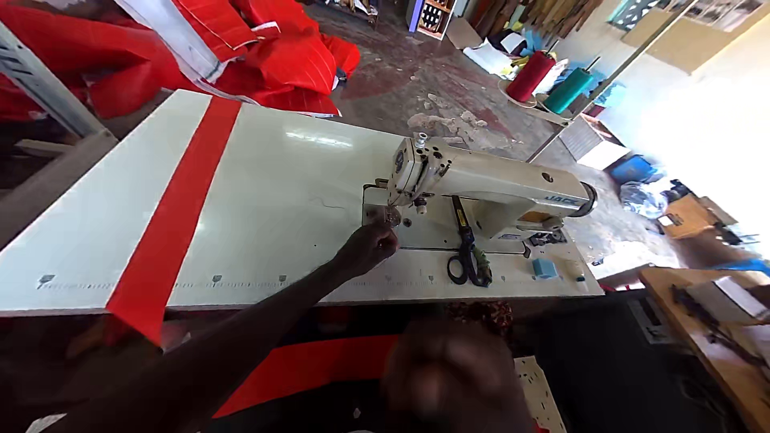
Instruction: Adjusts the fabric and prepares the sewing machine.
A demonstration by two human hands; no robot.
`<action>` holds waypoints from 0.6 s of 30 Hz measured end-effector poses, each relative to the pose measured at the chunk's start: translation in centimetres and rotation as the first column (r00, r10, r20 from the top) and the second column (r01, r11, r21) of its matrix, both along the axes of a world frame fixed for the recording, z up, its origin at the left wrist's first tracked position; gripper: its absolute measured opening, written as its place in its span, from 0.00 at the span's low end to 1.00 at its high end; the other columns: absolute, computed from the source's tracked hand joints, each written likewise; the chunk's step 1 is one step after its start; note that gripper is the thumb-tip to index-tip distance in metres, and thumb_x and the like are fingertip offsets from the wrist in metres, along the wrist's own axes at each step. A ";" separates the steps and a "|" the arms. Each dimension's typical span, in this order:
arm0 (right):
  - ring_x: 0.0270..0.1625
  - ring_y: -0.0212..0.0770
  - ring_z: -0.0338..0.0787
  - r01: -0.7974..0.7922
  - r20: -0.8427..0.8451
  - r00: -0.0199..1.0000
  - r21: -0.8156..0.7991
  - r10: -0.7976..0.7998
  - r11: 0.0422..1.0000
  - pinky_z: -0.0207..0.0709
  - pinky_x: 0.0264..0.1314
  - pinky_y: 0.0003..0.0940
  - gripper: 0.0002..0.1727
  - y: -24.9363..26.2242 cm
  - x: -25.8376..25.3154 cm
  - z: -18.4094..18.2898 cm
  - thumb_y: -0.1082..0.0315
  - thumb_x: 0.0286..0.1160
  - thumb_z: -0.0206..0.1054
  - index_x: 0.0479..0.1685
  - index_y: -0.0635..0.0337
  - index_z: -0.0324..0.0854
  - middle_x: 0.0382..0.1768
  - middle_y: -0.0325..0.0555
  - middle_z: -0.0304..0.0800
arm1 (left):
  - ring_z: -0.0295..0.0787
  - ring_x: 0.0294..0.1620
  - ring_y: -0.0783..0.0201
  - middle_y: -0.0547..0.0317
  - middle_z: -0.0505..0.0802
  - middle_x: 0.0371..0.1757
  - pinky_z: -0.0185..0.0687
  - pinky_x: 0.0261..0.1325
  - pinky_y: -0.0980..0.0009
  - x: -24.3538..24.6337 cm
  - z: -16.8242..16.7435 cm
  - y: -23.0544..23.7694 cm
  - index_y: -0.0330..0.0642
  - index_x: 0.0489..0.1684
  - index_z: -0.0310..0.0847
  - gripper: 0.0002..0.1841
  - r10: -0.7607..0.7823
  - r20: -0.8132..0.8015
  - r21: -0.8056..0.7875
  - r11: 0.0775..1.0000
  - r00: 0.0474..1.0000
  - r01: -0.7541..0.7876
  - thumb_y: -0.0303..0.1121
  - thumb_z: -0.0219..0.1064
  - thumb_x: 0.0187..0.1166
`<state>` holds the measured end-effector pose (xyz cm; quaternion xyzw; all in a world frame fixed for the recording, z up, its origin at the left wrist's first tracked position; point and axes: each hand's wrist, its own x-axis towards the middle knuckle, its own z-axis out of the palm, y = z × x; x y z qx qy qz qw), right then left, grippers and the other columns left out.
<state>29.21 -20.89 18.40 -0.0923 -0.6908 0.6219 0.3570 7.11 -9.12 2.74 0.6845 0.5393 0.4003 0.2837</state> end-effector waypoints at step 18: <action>0.41 0.54 0.91 0.572 0.823 0.080 0.424 -0.563 0.702 0.84 0.46 0.63 0.17 17.5 9.1 -10.7 0.60 0.66 0.79 0.51 0.58 0.90 0.39 0.53 0.92 | 0.86 0.45 0.67 0.66 0.88 0.39 0.85 0.54 0.63 0.4 -2.5 -0.3 0.50 0.41 0.92 0.09 0.054 -0.112 0.034 0.998 0.992 -0.051 0.40 0.66 0.84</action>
